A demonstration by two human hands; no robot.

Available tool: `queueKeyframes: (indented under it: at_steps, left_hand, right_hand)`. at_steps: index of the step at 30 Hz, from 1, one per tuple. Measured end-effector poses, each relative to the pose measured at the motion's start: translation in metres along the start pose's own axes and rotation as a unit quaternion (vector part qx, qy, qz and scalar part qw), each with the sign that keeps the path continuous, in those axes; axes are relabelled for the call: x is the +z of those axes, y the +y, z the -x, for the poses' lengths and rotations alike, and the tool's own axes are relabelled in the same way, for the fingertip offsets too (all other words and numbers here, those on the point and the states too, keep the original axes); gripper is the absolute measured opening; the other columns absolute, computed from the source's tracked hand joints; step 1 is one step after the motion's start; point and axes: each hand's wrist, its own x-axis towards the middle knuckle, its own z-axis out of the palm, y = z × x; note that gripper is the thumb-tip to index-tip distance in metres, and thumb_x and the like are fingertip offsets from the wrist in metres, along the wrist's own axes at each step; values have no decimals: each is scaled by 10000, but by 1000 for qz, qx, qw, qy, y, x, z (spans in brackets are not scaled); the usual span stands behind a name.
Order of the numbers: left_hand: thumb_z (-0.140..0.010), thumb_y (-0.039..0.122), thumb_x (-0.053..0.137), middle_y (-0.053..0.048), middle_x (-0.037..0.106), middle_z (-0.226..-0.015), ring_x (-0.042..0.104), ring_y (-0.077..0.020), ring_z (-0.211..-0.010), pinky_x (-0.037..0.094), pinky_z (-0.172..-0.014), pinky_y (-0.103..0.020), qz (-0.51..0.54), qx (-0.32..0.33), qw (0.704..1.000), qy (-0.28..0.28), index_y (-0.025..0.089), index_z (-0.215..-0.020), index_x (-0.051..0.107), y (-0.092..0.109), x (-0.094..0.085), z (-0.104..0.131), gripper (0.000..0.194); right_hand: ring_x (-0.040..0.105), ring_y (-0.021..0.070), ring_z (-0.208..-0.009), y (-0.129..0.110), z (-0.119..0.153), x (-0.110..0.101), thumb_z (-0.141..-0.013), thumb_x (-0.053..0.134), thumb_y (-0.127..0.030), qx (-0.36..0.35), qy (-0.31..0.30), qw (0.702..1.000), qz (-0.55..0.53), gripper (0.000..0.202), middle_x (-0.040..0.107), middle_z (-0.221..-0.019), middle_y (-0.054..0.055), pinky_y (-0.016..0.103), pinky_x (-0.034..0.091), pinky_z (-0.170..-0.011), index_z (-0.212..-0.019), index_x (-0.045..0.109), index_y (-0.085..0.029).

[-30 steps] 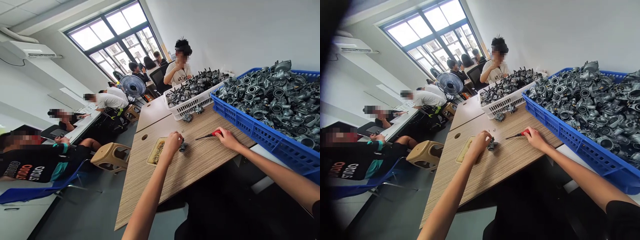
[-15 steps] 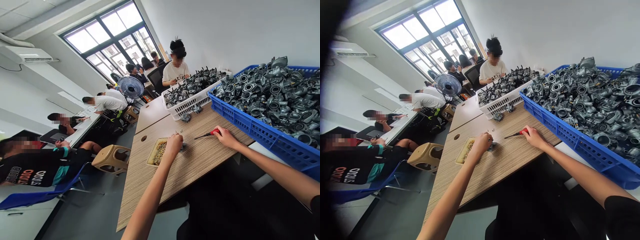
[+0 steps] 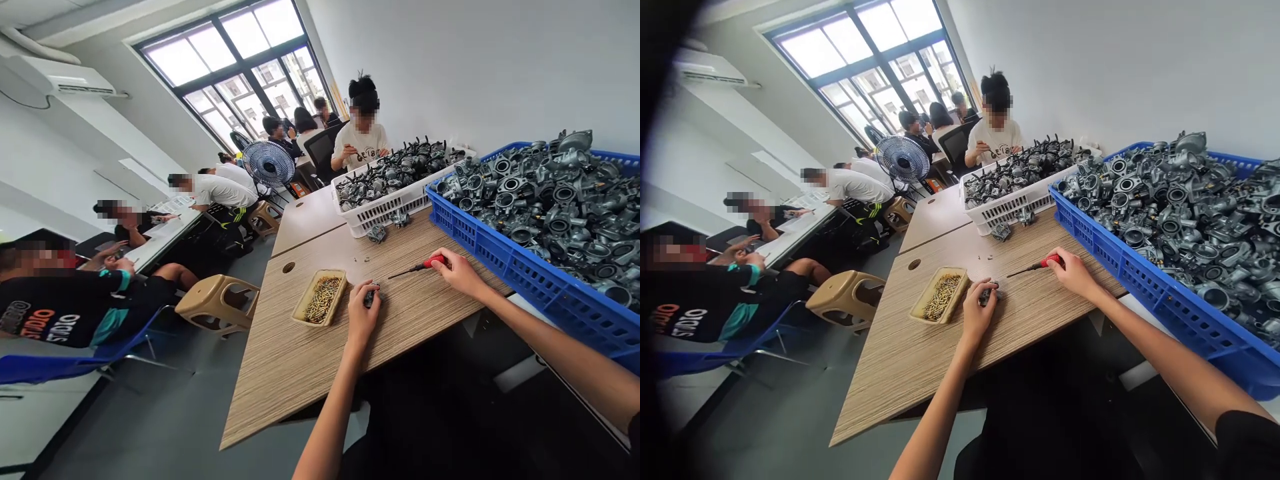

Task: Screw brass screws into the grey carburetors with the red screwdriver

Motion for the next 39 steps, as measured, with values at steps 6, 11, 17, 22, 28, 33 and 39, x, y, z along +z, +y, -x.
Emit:
queueKeyframes:
  at_steps: [6,11,17,22,28,33,39]
  left_hand:
    - [-994,193,582,-109,727,-1336,663,-238,-1279,521,-1143,-431,58,10,998,24,214,-1023,721,0,8,7,143]
    - [-975,193,629,-100,733,-1318,664,-256,-1274,527,-1122,-459,103,48,993,44,227,-1043,737,-9,11,7,132]
    - [-982,175,634,-96,732,-1317,659,-255,-1271,529,-1111,-463,119,57,990,45,232,-1043,743,-10,13,8,138]
    - [-994,189,630,-101,734,-1304,660,-253,-1264,533,-1108,-462,120,60,990,46,226,-1041,736,-10,12,8,122]
    - [-1027,208,579,-118,703,-1348,625,-260,-1313,503,-1145,-473,96,70,992,31,226,-1168,664,-10,15,11,166]
    - [-1012,227,591,-188,583,-1502,542,-289,-1441,450,-1205,-506,71,60,995,36,202,-1379,525,-10,21,13,373]
    - [-954,190,643,-174,550,-1517,423,-316,-1558,414,-1243,-512,76,23,996,42,217,-1267,610,-10,20,8,315]
  right_hand:
    - [678,229,-807,-52,1,-19,-996,569,-438,-70,-26,997,32,254,771,-942,68,349,524,-765,-1049,705,-230]
    - [691,224,-819,-68,9,-12,-1009,586,-425,-108,-38,992,43,237,785,-968,65,342,543,-755,-1057,702,-225]
    - [695,209,-778,-67,12,-6,-1016,599,-411,-119,-31,990,68,220,785,-911,44,328,538,-759,-1029,715,-225]
    - [668,194,-719,-71,14,-6,-1020,600,-429,-110,-13,990,88,243,755,-819,26,307,503,-716,-975,714,-219]
    - [641,191,-684,-88,25,-3,-1059,546,-449,-107,-36,983,144,288,727,-773,12,308,457,-696,-947,697,-231]
    - [693,212,-734,-102,32,-3,-1095,476,-435,-109,-59,973,192,268,763,-859,27,309,460,-693,-993,632,-243]
    - [762,259,-947,-115,36,-9,-1095,462,-421,-142,-117,957,223,206,785,-1067,66,335,528,-765,-1164,557,-251]
